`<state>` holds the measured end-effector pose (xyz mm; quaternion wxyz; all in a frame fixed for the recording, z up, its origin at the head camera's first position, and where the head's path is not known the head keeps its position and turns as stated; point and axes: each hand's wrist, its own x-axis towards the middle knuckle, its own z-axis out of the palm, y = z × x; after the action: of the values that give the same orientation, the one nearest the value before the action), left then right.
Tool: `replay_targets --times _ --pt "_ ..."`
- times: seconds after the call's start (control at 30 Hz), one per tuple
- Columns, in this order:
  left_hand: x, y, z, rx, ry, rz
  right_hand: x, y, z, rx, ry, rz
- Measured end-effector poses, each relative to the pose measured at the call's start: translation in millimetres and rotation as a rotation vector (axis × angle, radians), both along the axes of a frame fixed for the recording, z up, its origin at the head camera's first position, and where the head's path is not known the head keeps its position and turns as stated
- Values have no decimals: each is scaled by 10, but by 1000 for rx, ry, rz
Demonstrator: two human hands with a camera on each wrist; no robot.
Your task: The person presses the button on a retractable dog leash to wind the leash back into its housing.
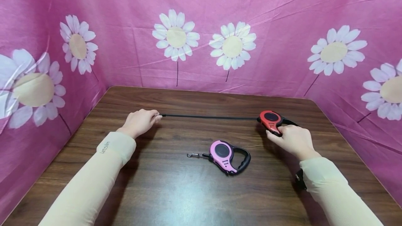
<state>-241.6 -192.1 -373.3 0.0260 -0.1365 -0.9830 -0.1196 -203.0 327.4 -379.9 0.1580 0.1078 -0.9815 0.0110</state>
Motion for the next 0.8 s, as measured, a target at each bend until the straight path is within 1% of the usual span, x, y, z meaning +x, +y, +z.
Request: replay_targets --times 0.33,0.47,0.57,0.8 --pt "1 24 11 -4 10 -15 -14 -33 -25 -6 49 20" --pt "10 34 8 0 5 -5 -20 -55 -32 -12 63 26" --pt "17 32 -3 4 0 3 -24 -66 -36 -15 68 29" --pt "11 39 -20 7 3 -5 -22 -92 -38 0 62 39"
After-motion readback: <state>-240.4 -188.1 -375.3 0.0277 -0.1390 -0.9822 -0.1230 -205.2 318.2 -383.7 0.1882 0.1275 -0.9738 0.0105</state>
